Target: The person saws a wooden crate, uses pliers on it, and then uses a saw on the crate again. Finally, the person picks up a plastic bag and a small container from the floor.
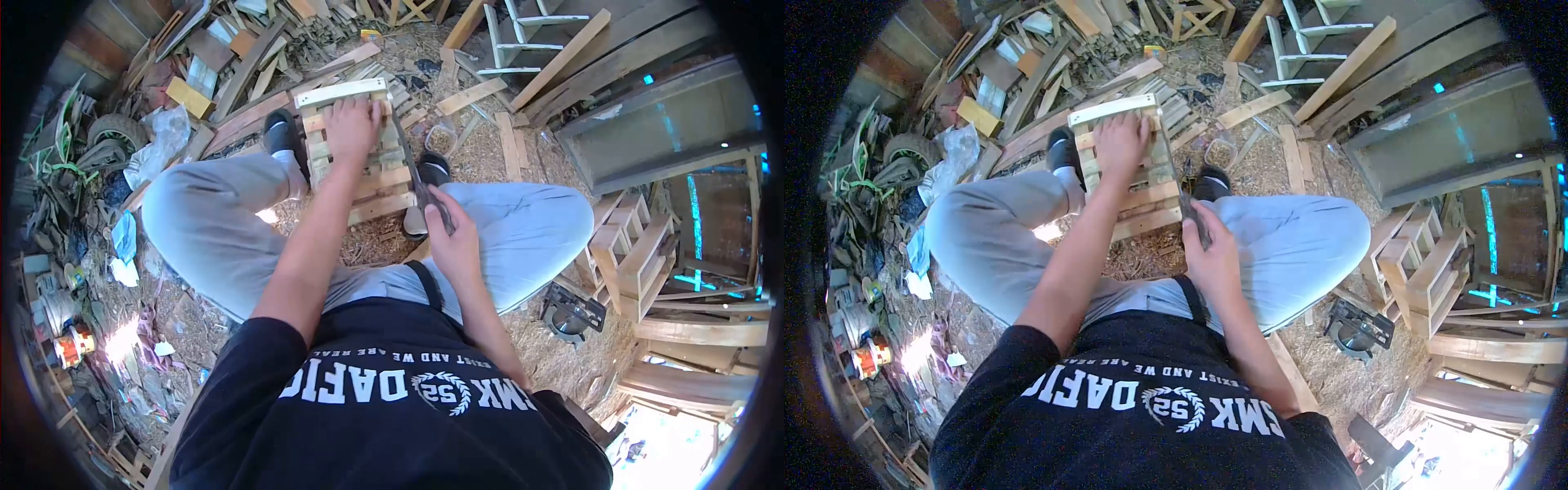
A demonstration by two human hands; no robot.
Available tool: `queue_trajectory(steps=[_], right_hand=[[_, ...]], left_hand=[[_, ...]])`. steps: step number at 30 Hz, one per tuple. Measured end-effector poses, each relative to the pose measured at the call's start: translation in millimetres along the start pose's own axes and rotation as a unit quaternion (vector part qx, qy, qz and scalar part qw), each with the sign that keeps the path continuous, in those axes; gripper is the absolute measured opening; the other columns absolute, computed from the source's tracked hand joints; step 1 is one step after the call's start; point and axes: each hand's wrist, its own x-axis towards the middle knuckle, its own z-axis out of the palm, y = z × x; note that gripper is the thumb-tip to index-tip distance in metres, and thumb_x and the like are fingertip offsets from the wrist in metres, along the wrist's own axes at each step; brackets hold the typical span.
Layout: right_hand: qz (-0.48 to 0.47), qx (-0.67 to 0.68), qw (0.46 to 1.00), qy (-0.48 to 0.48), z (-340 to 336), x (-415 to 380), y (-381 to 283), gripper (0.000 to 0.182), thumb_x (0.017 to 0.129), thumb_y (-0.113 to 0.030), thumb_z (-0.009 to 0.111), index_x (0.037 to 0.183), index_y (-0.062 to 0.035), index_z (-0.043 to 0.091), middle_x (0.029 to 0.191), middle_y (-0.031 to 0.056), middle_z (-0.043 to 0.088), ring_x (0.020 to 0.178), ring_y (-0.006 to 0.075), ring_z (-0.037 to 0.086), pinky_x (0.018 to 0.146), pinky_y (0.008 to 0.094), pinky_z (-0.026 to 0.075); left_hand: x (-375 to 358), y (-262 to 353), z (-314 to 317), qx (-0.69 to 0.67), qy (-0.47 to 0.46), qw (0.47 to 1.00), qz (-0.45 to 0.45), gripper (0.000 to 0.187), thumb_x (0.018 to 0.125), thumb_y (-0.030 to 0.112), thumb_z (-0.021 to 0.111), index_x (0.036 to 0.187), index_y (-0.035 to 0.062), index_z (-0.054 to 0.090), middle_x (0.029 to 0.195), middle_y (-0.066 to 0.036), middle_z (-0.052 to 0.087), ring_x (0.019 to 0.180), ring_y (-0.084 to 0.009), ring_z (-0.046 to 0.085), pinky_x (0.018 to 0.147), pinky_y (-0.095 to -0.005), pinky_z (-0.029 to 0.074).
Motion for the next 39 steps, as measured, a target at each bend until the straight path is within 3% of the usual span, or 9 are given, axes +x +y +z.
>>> queue_trajectory(steps=[3,7,14,17,19,26,35,37,39], right_hand=[[-0.014,-0.017,1.000,-0.004,28,57,27,0.039,0.109,-0.022,0.069,0.140,0.0009,0.071,0.126,0.0214,0.080,0.115,0.0258,0.078,0.104,0.0360,0.057],[-0.052,-0.064,0.997,0.000,39,64,21,0.040,0.108,-0.022,0.069,0.141,0.0005,0.071,0.127,0.0241,0.079,0.119,0.0322,0.077,0.105,0.0376,0.057],[-0.053,-0.051,0.997,-0.015,44,65,11,0.043,0.108,-0.022,0.069,0.143,0.0010,0.069,0.125,0.0242,0.080,0.116,0.0313,0.078,0.103,0.0383,0.058],[-0.002,-0.080,0.996,-0.027,45,60,7,0.043,0.108,-0.022,0.069,0.144,0.0018,0.068,0.124,0.0243,0.080,0.114,0.0307,0.078,0.102,0.0386,0.058],[-0.011,-0.035,0.999,-0.018,46,58,9,0.043,0.109,-0.022,0.069,0.144,0.0024,0.068,0.125,0.0236,0.080,0.115,0.0292,0.078,0.103,0.0385,0.057],[-0.023,-0.010,0.999,-0.037,37,68,17,0.043,0.108,-0.021,0.069,0.146,0.0017,0.069,0.127,0.0221,0.080,0.115,0.0272,0.077,0.104,0.0378,0.057],[-0.035,-0.023,0.998,-0.042,35,66,8,0.043,0.106,-0.020,0.070,0.143,0.0016,0.070,0.128,0.0248,0.079,0.118,0.0292,0.078,0.105,0.0373,0.057],[-0.022,-0.067,0.997,-0.036,34,61,-7,0.044,0.108,-0.020,0.067,0.146,0.0023,0.069,0.130,0.0173,0.079,0.117,0.0190,0.073,0.106,0.0328,0.054],[-0.029,-0.057,0.997,-0.033,34,62,-3,0.044,0.107,-0.021,0.069,0.145,0.0018,0.069,0.127,0.0208,0.080,0.116,0.0238,0.076,0.104,0.0352,0.056]], left_hand=[[37,-25,21,0.006,-0.107,0.993,-0.050,0.052,0.109,0.051,0.054,0.093,0.0088,0.080,0.091,-0.018,0.080,0.093,-0.0367,0.077,0.093,-0.0527,0.053],[52,-29,17,0.001,-0.107,0.993,-0.051,0.052,0.109,0.050,0.055,0.094,0.0087,0.082,0.091,-0.019,0.080,0.093,-0.0370,0.077,0.093,-0.0533,0.053],[53,-25,11,-0.007,-0.122,0.990,-0.076,0.050,0.108,0.048,0.056,0.093,0.0082,0.084,0.089,-0.019,0.081,0.093,-0.0369,0.078,0.095,-0.0518,0.054],[48,-27,16,0.013,-0.110,0.991,-0.071,0.051,0.108,0.047,0.056,0.092,0.0076,0.084,0.088,-0.019,0.081,0.095,-0.0366,0.078,0.096,-0.0511,0.054],[48,-26,21,0.008,-0.096,0.993,-0.065,0.049,0.106,0.046,0.056,0.098,0.0088,0.086,0.088,-0.017,0.082,0.090,-0.0351,0.078,0.099,-0.0499,0.052],[47,-26,23,0.008,-0.088,0.994,-0.064,0.048,0.106,0.045,0.056,0.095,0.0075,0.085,0.089,-0.020,0.081,0.092,-0.0361,0.078,0.101,-0.0504,0.052],[50,-25,25,0.050,-0.078,0.994,-0.048,0.051,0.107,0.048,0.055,0.094,0.0080,0.083,0.094,-0.019,0.082,0.093,-0.0375,0.078,0.092,-0.0537,0.054],[49,-24,26,0.054,-0.080,0.994,-0.049,0.050,0.106,0.048,0.055,0.094,0.0079,0.083,0.094,-0.019,0.082,0.093,-0.0373,0.078,0.093,-0.0535,0.054],[50,-24,27,0.057,-0.078,0.994,-0.051,0.050,0.106,0.048,0.055,0.094,0.0078,0.083,0.095,-0.019,0.082,0.094,-0.0372,0.078,0.093,-0.0532,0.054]])
